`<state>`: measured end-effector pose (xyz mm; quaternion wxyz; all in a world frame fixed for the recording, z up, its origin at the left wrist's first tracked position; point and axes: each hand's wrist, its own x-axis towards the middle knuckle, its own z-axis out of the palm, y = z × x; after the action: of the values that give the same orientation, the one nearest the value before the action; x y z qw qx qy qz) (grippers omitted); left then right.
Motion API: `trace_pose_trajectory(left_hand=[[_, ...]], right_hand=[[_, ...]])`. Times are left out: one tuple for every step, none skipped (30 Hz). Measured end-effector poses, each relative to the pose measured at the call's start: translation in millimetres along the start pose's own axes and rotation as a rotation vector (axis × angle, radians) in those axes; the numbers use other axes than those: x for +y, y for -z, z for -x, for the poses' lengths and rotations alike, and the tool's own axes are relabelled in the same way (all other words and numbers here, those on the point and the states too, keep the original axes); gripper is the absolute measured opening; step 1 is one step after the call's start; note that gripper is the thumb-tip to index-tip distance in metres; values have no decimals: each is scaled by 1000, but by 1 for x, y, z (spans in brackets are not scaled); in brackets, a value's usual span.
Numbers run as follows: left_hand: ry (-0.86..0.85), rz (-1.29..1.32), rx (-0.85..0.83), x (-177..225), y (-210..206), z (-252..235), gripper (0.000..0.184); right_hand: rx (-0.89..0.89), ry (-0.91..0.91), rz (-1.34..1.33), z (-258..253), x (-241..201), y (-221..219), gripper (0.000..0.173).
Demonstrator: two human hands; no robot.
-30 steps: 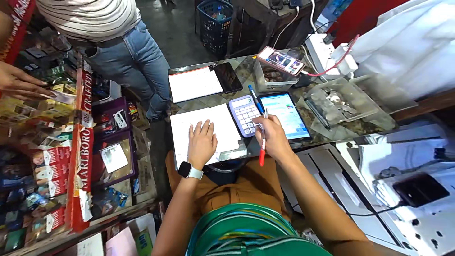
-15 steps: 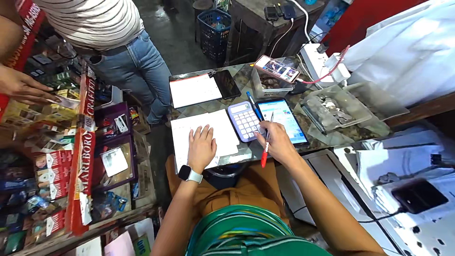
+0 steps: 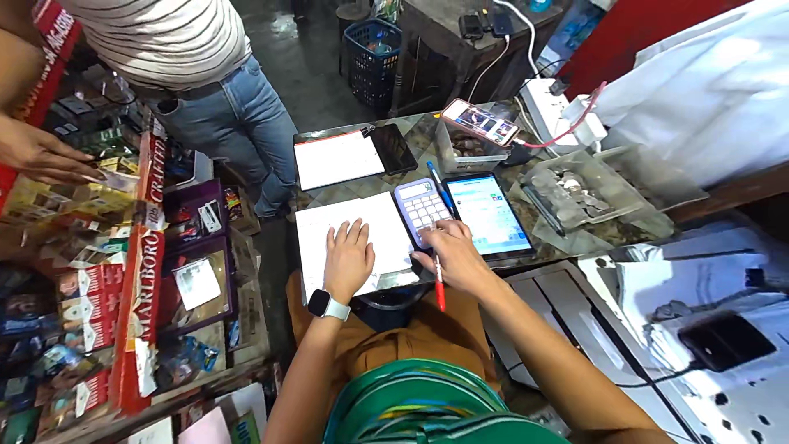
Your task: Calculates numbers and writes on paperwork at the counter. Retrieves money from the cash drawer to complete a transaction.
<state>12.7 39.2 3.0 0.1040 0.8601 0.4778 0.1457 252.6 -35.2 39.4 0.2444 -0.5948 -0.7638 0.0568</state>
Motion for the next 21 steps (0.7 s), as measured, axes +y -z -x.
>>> trace_pose_trajectory(left_hand=[[-1, -1, 2, 0, 0, 0, 46], [-2, 0, 8, 0, 0, 0, 46], [-4, 0, 17, 0, -1, 0, 45], [-5, 0, 23, -1, -1, 0, 45], [-6, 0, 26, -1, -1, 0, 45], [-5, 2, 22, -1, -1, 0, 45], [-6, 2, 24, 0, -1, 0, 45], [-7, -1, 27, -1, -2, 0, 45], [-6, -1, 26, -1, -2, 0, 46], [-4, 0, 21, -1, -2, 1, 46], [-4, -2, 21, -1, -2, 1, 46], [-5, -5, 23, -1, -1, 1, 46], [-6, -6, 23, -1, -1, 1, 46], [-6, -2, 18, 0, 0, 1, 46], [-4, 2, 6, 1, 2, 0, 46], [5, 9, -15, 3, 3, -1, 46], [16, 16, -26, 3, 4, 0, 46], [20, 22, -17, 3, 5, 1, 45], [24, 27, -14, 3, 5, 1, 45], [24, 29, -15, 3, 4, 1, 46], [18, 32, -10, 3, 3, 1, 45]], right_hand=[[-6, -4, 3, -1, 0, 0, 40], [29, -8, 6, -3, 1, 1, 41], [72, -15, 16, -4, 2, 3, 41], [94, -24, 35, -5, 4, 4, 41], [76, -38, 50, -5, 6, 4, 42], [49, -46, 54, -4, 8, 5, 43], [46, -44, 51, -2, 7, 6, 42], [67, -30, 44, 0, 5, 7, 40], [84, -9, 35, 2, 1, 6, 39], [65, 10, 27, 5, -2, 5, 40], [15, 14, 23, 7, -4, 5, 42], [-3, 21, 27, 9, -5, 6, 42], [17, 18, 31, 10, -5, 9, 42], [71, 6, 25, 10, -3, 15, 40], [136, -7, 18, 10, -1, 22, 39], [184, -20, 9, 11, 3, 28, 40], [199, -39, -3, 11, 7, 31, 42], [173, -66, -15, 12, 10, 31, 46], [113, -105, -27, 12, 12, 30, 51], [39, -153, -34, 13, 15, 27, 56], [9, -175, -31, 14, 16, 23, 58]])
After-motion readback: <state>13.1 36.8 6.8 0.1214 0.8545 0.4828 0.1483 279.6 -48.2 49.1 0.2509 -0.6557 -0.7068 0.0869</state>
